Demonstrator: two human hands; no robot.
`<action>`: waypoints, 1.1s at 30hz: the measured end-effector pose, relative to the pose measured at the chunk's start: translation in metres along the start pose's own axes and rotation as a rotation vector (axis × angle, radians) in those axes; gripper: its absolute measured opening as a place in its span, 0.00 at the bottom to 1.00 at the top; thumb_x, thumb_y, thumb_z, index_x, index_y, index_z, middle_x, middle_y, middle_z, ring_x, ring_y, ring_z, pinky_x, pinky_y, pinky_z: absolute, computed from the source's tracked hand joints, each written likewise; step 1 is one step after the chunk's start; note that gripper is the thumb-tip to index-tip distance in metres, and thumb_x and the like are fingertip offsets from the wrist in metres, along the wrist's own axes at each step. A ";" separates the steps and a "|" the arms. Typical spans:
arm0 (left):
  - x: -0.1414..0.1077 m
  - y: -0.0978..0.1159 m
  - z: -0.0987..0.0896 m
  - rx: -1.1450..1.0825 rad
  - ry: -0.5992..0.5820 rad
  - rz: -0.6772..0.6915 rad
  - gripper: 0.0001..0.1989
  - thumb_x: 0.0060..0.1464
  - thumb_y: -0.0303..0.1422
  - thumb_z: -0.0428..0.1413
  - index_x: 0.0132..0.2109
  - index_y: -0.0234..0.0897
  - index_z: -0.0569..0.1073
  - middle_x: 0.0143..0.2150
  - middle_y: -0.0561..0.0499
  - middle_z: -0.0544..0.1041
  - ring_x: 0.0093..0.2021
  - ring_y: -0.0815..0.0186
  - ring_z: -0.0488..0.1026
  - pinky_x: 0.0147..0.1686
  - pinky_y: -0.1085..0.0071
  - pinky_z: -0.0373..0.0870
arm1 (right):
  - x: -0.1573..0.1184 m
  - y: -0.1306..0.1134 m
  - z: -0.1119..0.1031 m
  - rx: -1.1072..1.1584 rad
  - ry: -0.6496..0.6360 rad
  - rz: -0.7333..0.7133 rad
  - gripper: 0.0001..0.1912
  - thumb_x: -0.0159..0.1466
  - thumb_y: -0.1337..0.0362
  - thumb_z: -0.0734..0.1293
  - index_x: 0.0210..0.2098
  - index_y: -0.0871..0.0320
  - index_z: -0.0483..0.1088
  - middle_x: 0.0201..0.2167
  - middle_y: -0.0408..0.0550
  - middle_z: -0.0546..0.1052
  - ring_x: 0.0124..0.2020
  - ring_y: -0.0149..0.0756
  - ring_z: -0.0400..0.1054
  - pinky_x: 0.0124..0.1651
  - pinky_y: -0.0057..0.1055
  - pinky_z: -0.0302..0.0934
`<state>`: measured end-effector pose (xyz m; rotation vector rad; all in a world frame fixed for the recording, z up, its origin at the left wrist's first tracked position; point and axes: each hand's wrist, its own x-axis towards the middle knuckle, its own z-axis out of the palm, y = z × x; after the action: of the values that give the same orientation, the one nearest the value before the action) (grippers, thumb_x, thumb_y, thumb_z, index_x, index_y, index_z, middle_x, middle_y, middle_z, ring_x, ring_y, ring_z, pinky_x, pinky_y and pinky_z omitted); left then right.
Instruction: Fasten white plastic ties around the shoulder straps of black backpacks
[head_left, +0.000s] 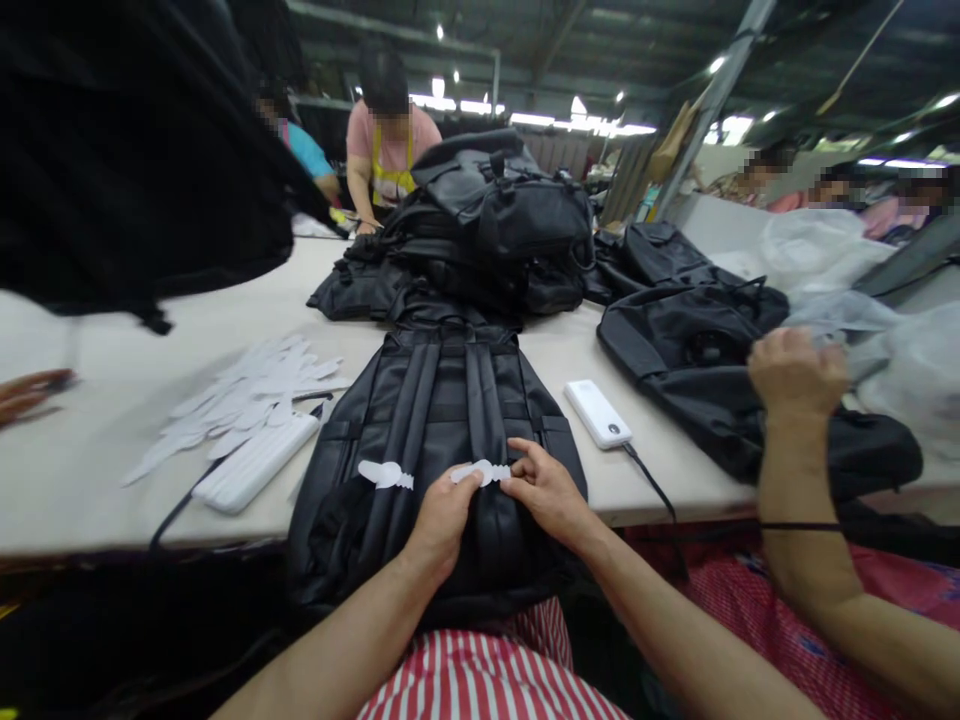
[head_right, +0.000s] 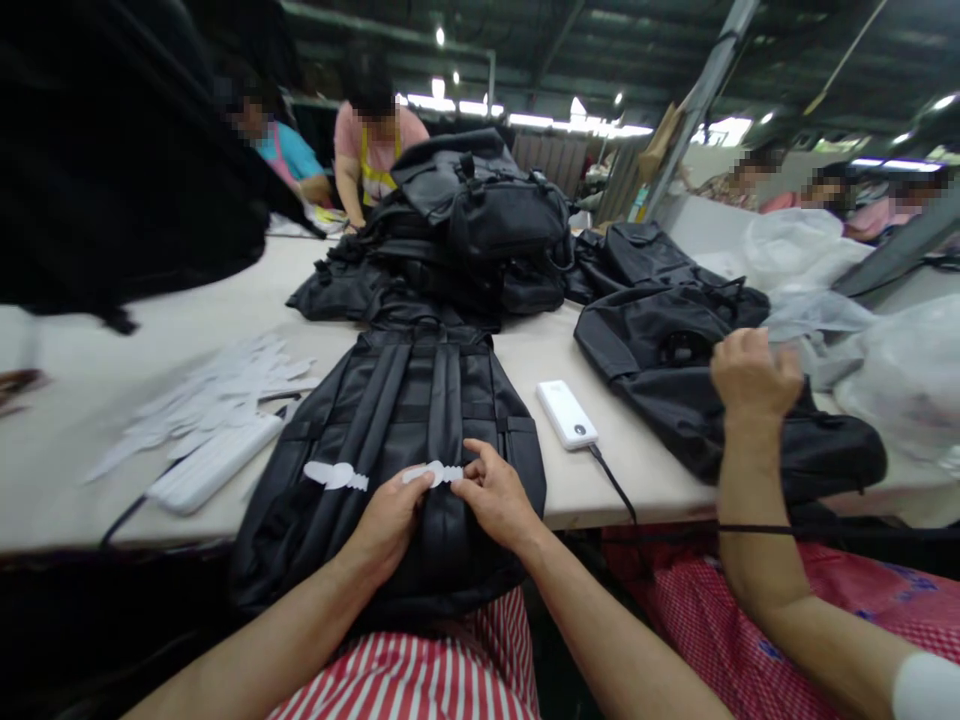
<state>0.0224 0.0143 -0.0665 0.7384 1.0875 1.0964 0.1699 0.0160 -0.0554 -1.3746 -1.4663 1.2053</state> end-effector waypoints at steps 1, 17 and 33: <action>0.000 0.002 0.000 0.048 -0.018 -0.007 0.17 0.44 0.37 0.58 0.40 0.31 0.73 0.36 0.45 0.78 0.36 0.63 0.73 0.39 0.67 0.67 | 0.000 -0.001 -0.002 -0.004 -0.014 0.004 0.29 0.52 0.68 0.65 0.54 0.61 0.57 0.26 0.38 0.69 0.28 0.27 0.64 0.34 0.25 0.58; -0.002 0.000 0.003 -0.245 -0.076 -0.045 0.19 0.41 0.30 0.61 0.42 0.36 0.65 0.33 0.54 0.76 0.34 0.70 0.72 0.41 0.72 0.65 | 0.038 -0.013 -0.015 0.177 -0.208 0.328 0.14 0.52 0.60 0.66 0.20 0.58 0.56 0.12 0.34 0.59 0.12 0.20 0.49 0.14 0.19 0.40; -0.057 0.048 -0.049 0.471 0.005 0.299 0.12 0.53 0.34 0.52 0.44 0.34 0.70 0.42 0.46 0.76 0.43 0.64 0.73 0.48 0.66 0.67 | -0.019 -0.028 -0.026 -0.743 0.141 -0.192 0.16 0.62 0.63 0.58 0.48 0.57 0.65 0.29 0.45 0.74 0.32 0.35 0.68 0.37 0.30 0.58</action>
<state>-0.0433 -0.0263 -0.0219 1.3039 1.2850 1.0993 0.1900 0.0016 -0.0202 -1.6875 -1.9863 0.4252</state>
